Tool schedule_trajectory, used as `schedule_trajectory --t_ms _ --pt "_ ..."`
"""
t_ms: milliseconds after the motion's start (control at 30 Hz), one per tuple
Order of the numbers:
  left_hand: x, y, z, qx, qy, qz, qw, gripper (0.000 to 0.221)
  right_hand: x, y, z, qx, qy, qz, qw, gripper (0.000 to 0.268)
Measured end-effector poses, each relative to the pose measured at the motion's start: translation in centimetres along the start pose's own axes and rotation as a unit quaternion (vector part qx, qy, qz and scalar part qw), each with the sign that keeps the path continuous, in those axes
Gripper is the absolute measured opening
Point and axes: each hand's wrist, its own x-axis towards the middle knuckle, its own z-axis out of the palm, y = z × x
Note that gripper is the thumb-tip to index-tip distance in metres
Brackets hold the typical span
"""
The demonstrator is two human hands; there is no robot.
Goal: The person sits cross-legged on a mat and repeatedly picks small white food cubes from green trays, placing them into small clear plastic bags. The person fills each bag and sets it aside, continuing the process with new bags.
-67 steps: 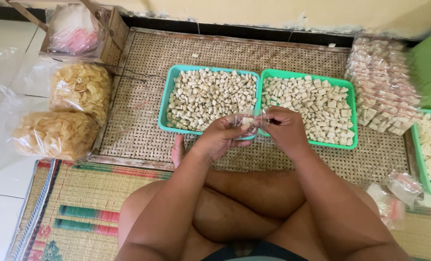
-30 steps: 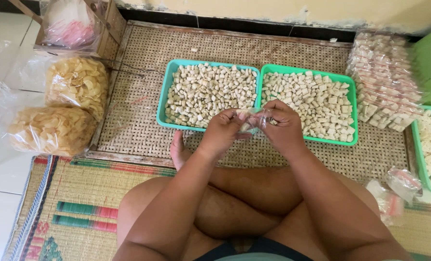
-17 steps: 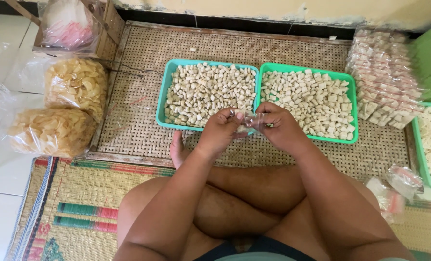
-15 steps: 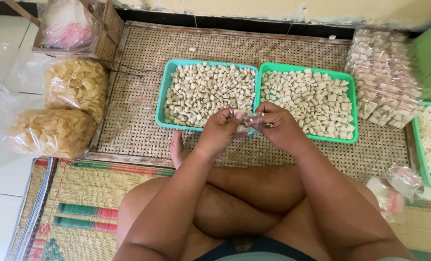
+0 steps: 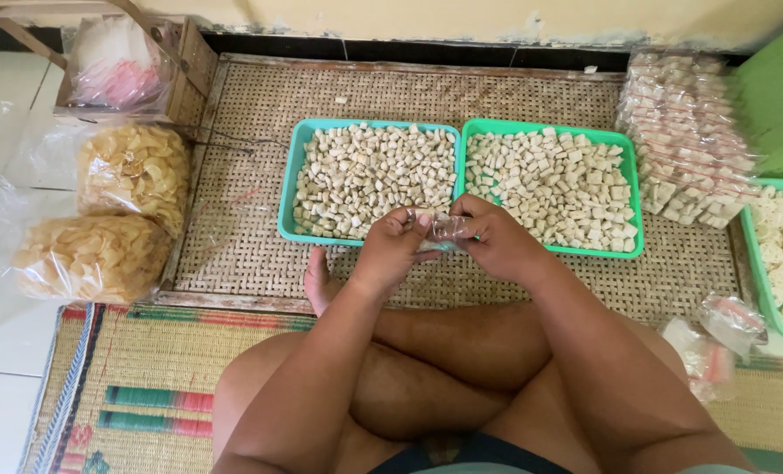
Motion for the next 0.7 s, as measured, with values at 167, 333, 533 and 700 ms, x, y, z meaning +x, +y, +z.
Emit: schedule_trajectory --t_ms 167,333,533,700 --pt "0.2 0.2 -0.3 -0.018 0.010 0.001 1.000 0.025 -0.2 -0.2 -0.3 0.083 0.047 0.045 0.994 0.020" --pt "-0.1 1.0 0.0 -0.033 -0.003 0.010 0.999 0.026 -0.2 0.3 -1.9 0.148 0.063 0.085 0.983 0.030" --pt "0.5 0.8 -1.2 -0.054 0.031 0.009 0.998 0.030 -0.1 2.2 -7.5 0.160 0.230 0.166 0.945 0.028" --pt "0.8 1.2 -1.0 -0.062 0.045 0.009 0.997 0.029 -0.9 16.6 -8.6 -0.048 0.330 0.315 0.889 0.018"
